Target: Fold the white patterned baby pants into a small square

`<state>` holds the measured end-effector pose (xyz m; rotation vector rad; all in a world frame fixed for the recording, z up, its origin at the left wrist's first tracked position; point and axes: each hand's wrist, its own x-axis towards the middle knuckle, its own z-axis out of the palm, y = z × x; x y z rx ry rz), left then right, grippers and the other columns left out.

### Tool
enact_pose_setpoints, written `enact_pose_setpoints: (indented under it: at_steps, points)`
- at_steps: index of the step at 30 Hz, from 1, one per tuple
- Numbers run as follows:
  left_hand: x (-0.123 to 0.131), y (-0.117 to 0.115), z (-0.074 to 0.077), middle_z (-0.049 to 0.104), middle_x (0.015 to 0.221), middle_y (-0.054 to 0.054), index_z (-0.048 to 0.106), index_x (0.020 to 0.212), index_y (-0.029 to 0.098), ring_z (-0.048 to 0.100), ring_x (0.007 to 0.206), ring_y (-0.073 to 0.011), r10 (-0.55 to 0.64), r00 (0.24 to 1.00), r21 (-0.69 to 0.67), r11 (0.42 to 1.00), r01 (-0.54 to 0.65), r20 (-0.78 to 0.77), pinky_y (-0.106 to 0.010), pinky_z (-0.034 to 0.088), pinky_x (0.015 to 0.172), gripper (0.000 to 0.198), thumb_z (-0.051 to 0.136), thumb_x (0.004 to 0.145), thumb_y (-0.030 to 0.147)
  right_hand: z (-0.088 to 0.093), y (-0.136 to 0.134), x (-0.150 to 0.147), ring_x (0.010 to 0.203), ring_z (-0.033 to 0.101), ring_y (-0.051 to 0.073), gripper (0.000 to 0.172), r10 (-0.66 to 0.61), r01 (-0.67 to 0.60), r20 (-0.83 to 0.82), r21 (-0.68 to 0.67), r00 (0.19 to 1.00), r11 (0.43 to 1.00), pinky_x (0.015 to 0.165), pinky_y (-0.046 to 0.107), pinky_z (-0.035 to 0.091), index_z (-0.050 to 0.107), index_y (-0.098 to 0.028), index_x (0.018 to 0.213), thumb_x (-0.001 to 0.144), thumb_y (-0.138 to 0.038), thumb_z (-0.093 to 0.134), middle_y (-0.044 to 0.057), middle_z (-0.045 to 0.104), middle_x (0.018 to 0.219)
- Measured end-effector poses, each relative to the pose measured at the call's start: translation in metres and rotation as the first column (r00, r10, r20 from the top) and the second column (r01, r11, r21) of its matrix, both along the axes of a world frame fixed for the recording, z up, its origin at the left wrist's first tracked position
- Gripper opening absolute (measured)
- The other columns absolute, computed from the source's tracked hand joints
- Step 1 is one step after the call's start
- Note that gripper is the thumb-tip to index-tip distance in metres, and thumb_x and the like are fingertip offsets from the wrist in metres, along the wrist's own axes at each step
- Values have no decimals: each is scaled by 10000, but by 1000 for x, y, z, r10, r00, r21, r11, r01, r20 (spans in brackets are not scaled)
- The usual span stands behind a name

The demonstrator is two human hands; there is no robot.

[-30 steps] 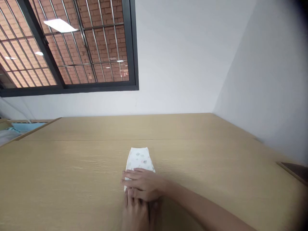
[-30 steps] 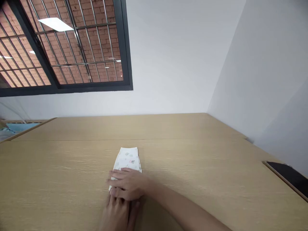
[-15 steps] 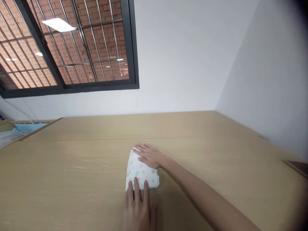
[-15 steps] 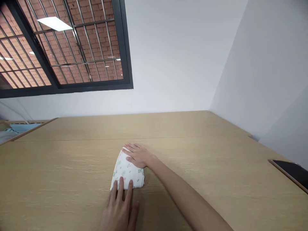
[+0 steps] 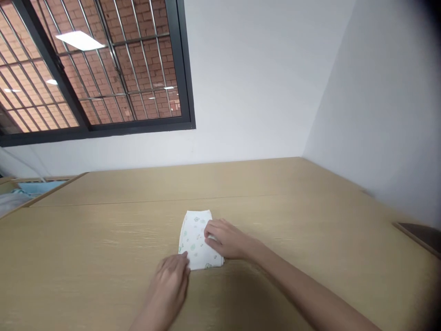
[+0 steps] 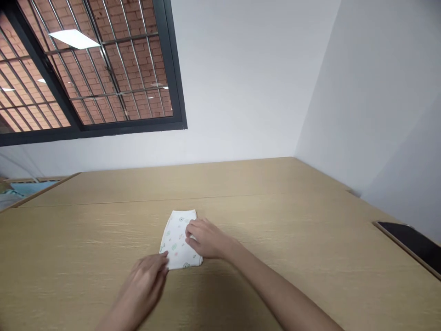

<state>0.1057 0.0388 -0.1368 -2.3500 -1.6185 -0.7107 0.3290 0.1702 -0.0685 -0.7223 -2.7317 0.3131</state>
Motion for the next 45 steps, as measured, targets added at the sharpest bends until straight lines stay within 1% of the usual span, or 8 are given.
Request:
enact_pose_setpoints:
  at_steps: [6,12,15,19,28,35,39,45]
  points:
    - [-9,13,15,680,1247,-105,576,1123,212,614,1219,-262,-53,994,-134,989,66,99,-455,514,988,256,348,1010,239,3,-26,34,1304,480,338,787,68,-55,48,-246,997,968,1111,460,329,531,-175,1372,719,-532,786,150,542,1409]
    - [-14,29,62,688,919,-28,531,1000,249,640,851,-209,116,940,-496,866,62,320,-334,469,775,366,242,1040,471,6,-30,27,1134,573,266,293,-55,47,-21,-272,998,961,1037,416,373,601,-230,1233,977,-320,489,85,673,1168]
    - [-25,42,72,666,903,-23,544,980,233,606,812,-192,96,910,-548,822,156,403,-297,444,735,366,374,994,557,6,-21,18,1089,584,279,326,-172,141,-77,-304,982,942,936,392,424,624,-218,1139,1034,-390,368,94,687,1071]
    - [-40,66,64,691,1019,-48,554,1117,215,643,901,-195,73,822,-528,797,292,565,-273,479,764,359,563,913,510,2,-2,11,963,629,265,370,-272,204,-129,-388,954,899,812,347,451,612,-197,1107,1029,-462,366,115,693,1051]
    - [-25,128,56,686,1014,-126,425,1282,147,663,910,-236,202,928,-394,917,-66,314,-334,485,791,356,414,938,237,-13,42,-27,950,679,236,273,-591,537,-90,-327,801,778,748,298,452,601,-174,1081,1017,-370,421,124,720,1070]
    - [6,126,44,653,1084,-244,541,1210,63,625,1067,-359,331,943,-242,919,-312,41,-480,465,894,363,329,919,106,-19,33,-42,1087,625,315,234,-765,751,-103,-148,635,644,911,409,435,585,-133,1140,951,-270,574,185,684,1123]
    - [19,121,34,478,1412,-280,447,1368,18,435,1354,-372,310,951,-103,946,-308,9,-545,362,1085,481,228,949,109,-19,21,-49,1233,538,287,292,-626,677,-296,109,721,728,1023,429,397,562,-150,1251,983,-260,522,169,607,1306]
    - [28,126,-8,287,1616,-150,281,1549,145,166,1523,-323,-18,999,-125,992,13,-39,-537,252,1212,624,384,942,244,-35,13,-57,1489,280,208,461,-307,354,-251,169,918,920,1198,463,215,422,-215,1475,1071,-370,264,88,409,1568]
